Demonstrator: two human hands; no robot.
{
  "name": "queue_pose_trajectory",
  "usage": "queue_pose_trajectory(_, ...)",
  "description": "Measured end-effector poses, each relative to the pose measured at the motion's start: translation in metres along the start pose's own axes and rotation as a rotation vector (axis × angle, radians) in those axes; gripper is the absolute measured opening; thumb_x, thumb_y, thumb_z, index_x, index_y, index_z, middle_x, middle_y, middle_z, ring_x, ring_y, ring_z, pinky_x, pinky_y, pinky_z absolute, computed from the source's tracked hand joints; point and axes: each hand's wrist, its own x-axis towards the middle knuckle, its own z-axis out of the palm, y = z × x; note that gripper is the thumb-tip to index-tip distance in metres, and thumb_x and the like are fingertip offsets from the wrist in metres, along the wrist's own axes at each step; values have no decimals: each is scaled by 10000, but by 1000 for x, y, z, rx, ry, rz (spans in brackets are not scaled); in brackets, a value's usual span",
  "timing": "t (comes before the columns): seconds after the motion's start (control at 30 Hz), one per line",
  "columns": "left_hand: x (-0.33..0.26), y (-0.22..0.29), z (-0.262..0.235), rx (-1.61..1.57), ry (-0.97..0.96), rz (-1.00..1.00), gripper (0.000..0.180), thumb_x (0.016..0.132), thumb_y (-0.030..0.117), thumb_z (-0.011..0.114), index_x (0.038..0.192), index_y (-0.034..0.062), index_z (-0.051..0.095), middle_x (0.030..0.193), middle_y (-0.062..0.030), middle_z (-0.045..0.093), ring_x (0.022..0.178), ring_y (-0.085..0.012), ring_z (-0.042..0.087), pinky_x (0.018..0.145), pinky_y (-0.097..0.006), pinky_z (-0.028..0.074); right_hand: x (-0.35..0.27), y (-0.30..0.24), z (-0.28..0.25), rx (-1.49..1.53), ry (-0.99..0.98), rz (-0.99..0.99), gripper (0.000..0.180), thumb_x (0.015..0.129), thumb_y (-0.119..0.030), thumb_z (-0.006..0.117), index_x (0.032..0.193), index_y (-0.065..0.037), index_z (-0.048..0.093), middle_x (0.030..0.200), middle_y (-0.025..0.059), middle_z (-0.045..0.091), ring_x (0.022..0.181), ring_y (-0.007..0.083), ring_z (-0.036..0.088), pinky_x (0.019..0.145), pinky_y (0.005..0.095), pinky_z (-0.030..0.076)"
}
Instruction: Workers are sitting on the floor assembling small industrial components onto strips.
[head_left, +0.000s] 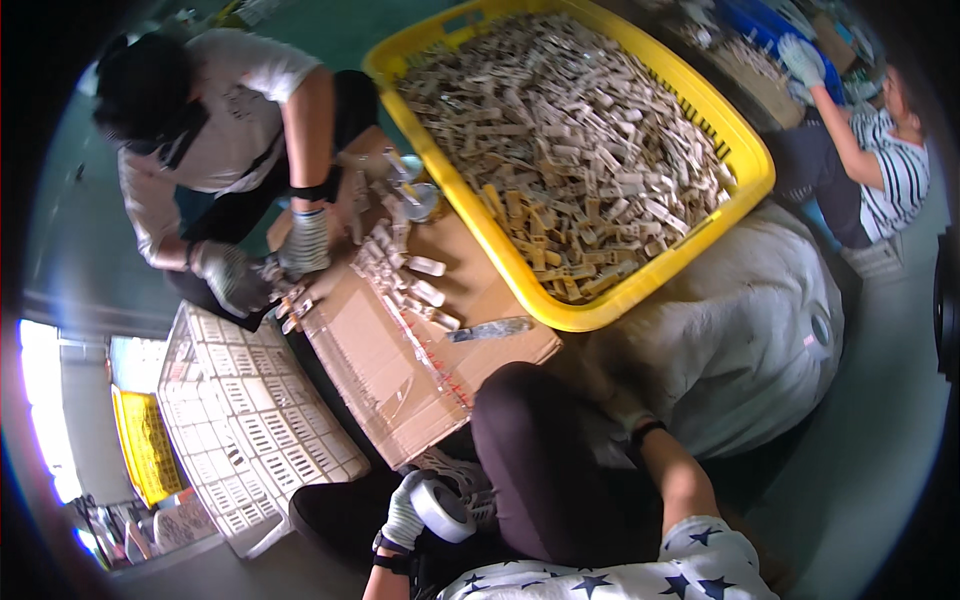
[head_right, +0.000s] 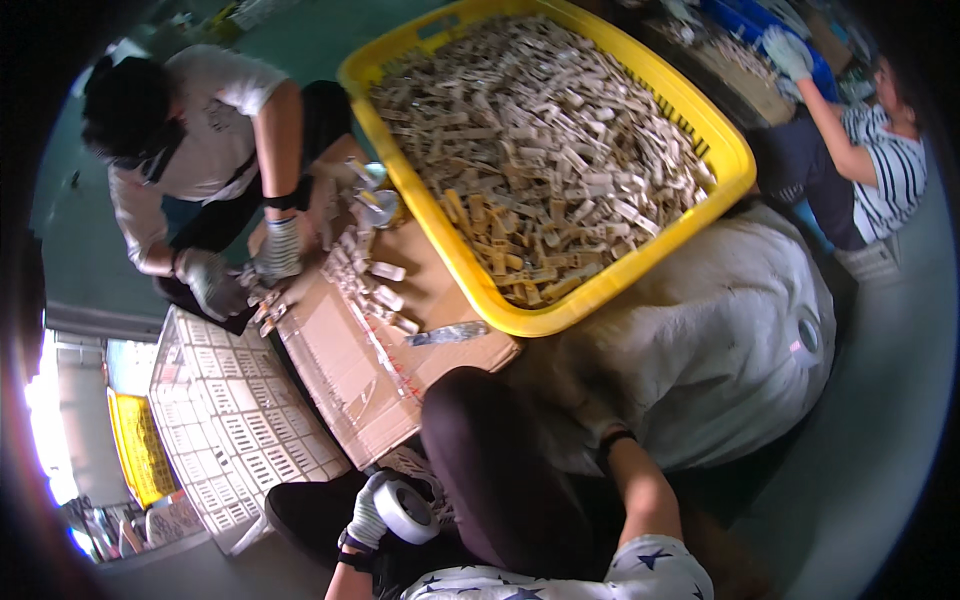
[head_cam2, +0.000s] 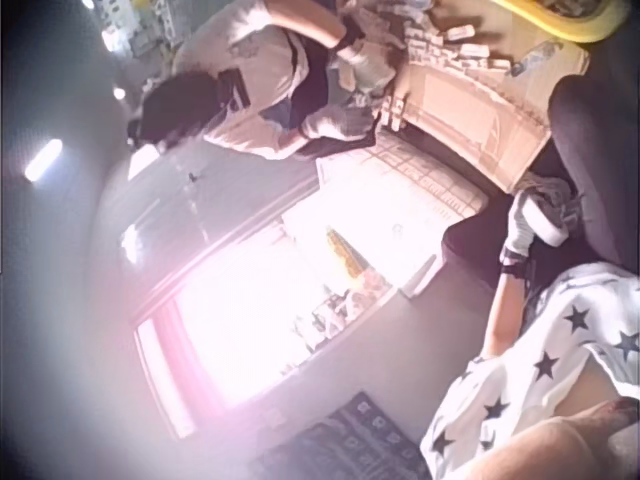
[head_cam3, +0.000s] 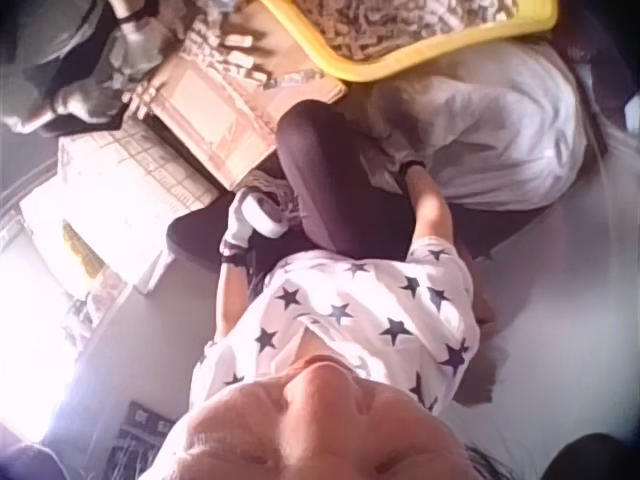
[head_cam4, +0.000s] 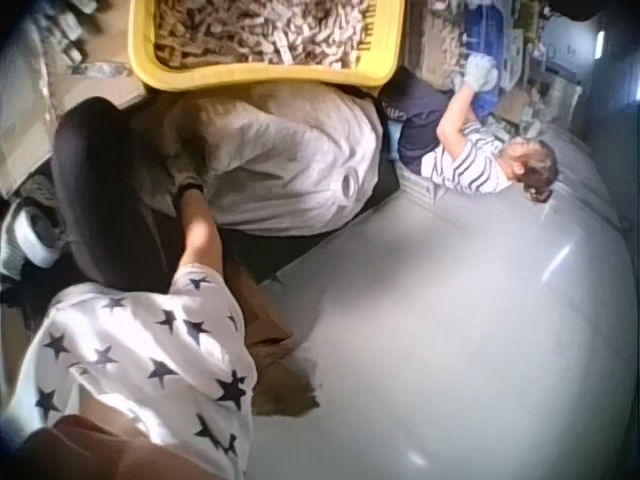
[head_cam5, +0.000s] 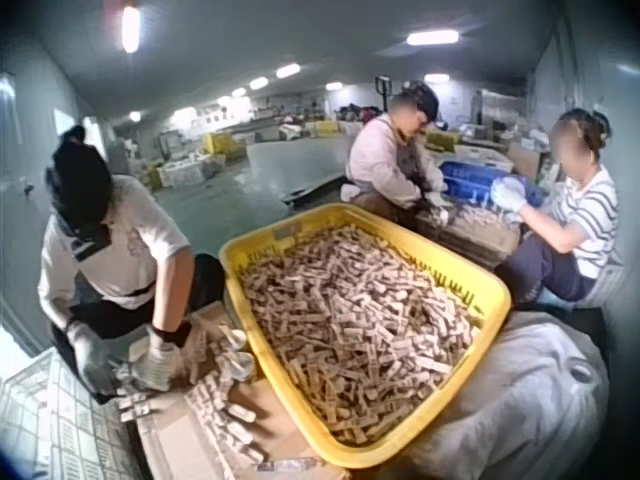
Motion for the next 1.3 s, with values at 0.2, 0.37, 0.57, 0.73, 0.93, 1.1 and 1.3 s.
queue_pose_trajectory(0.2,8,-11,-1,-78,-205,44,250,887,180,654,1054,-5,641,965,-107,670,885,-227,646,848,-382,534,-50,21,-35,-209,199,81,389,897,-318,593,1161,-38,649,1237,175,621,1136,341,590,936,423,461)
queue_pose_trajectory(0.37,21,-18,-38,-31,-269,102,258,893,196,651,1076,15,629,890,-91,631,843,-223,627,807,-381,537,-135,-33,-61,-498,328,-211,340,868,-367,638,966,-52,720,988,180,698,896,337,666,775,432,497)
queue_pose_trajectory(0.57,7,-23,-43,413,-376,475,209,925,34,562,1128,48,607,905,-40,577,857,-142,562,798,-317,509,-222,-134,-109,-569,-252,313,328,839,-359,662,877,-38,718,686,150,673,626,259,645,633,401,489)
queue_pose_trajectory(0.73,7,-27,-44,561,-361,673,268,876,-19,617,1140,31,612,942,-40,621,874,-145,602,792,-326,527,-254,-165,-156,-585,-148,-313,246,893,-284,637,818,-52,669,739,92,661,684,193,625,634,345,490)
queue_pose_trajectory(0.93,15,-32,-50,613,-377,715,419,768,-38,733,1157,76,627,930,-19,645,834,-114,604,789,-276,522,-225,-360,-180,122,192,-588,155,856,-101,715,865,-45,571,771,-11,622,699,67,553,621,236,468)
queue_pose_trajectory(1.1,15,-36,-55,575,-360,708,321,828,-27,658,1140,38,619,984,-46,650,889,-135,611,831,-288,519,-101,-494,-173,88,338,-785,186,842,-94,716,1007,-50,644,882,-18,621,769,78,552,709,232,473)
queue_pose_trajectory(1.3,-9,-26,-48,380,-340,514,267,898,-2,585,1162,35,602,1030,-49,640,909,-147,593,805,-278,497,79,-593,-137,5,532,-840,191,828,-74,670,992,-62,573,840,10,575,765,128,510,740,299,477)
